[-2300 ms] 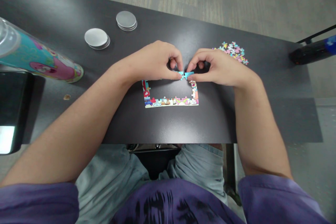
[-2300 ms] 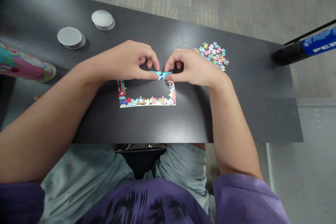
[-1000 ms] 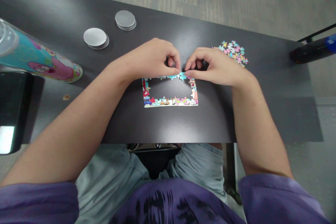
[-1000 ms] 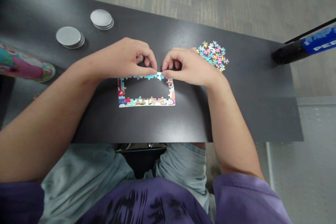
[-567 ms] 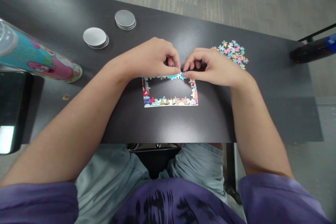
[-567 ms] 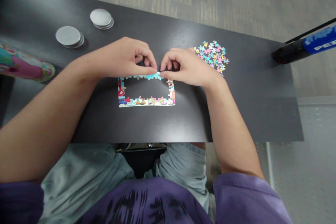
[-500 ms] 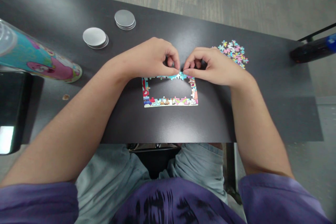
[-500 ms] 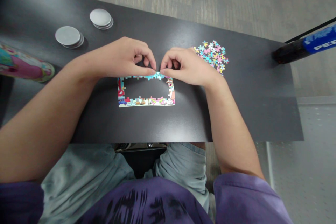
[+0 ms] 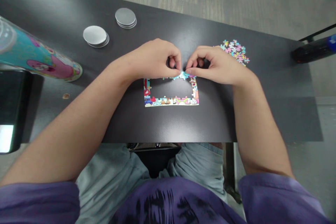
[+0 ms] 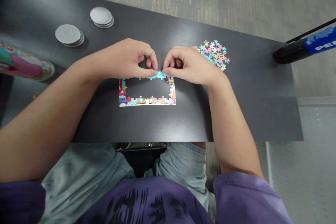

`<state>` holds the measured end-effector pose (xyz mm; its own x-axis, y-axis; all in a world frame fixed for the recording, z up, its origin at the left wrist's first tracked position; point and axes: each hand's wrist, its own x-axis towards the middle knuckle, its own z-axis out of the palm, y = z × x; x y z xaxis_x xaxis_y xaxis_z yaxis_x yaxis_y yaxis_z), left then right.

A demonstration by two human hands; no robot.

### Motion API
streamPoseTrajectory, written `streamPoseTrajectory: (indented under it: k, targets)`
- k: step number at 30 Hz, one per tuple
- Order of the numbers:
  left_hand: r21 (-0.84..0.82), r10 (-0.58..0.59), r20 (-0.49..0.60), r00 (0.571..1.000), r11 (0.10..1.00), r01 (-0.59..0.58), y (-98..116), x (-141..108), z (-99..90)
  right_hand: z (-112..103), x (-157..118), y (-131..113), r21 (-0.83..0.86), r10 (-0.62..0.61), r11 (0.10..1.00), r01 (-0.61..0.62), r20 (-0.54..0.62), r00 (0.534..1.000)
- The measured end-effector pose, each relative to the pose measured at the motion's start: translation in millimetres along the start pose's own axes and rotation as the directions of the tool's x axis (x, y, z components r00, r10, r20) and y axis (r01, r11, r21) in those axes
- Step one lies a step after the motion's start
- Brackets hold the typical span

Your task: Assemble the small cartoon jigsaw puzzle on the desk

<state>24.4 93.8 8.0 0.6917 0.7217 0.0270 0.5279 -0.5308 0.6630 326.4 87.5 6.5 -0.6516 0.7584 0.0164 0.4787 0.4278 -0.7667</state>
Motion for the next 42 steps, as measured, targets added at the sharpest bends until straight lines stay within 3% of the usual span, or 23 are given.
streamPoseTrajectory:
  k: [5,10,14,20,26,33,42]
  targets:
    - [0.028,0.009,0.049,0.999,1.000,-0.010,0,0,-0.6,-3,-1,2,-0.032,0.006,0.999,-0.007,-0.027,1.000]
    - [0.000,0.004,-0.007,1.000,1.000,-0.004,-3,1,2.0,0,-1,1,-0.071,0.017,0.997,-0.019,-0.029,0.999]
    - [-0.010,0.005,0.031,1.000,1.000,-0.005,-3,1,1.0,0,-1,-1,-0.085,0.029,0.996,-0.031,-0.028,0.999]
    - [-0.019,0.002,0.001,1.000,1.000,-0.002,-3,0,-0.9,-10,-6,-5,-0.026,0.075,0.997,-0.077,-0.055,0.996]
    - [-0.026,-0.012,0.047,0.999,1.000,0.014,-4,1,-2.6,-18,-10,-6,-0.035,0.097,0.995,-0.097,-0.024,0.995]
    - [0.024,-0.011,-0.001,1.000,1.000,0.011,-10,4,6.3,-14,-9,-8,-0.012,0.109,0.994,-0.109,-0.030,0.994]
    - [-0.004,-0.034,0.063,0.997,0.999,0.034,2,-1,-5.6,5,1,-2,-0.092,0.006,0.996,-0.010,-0.044,0.999]
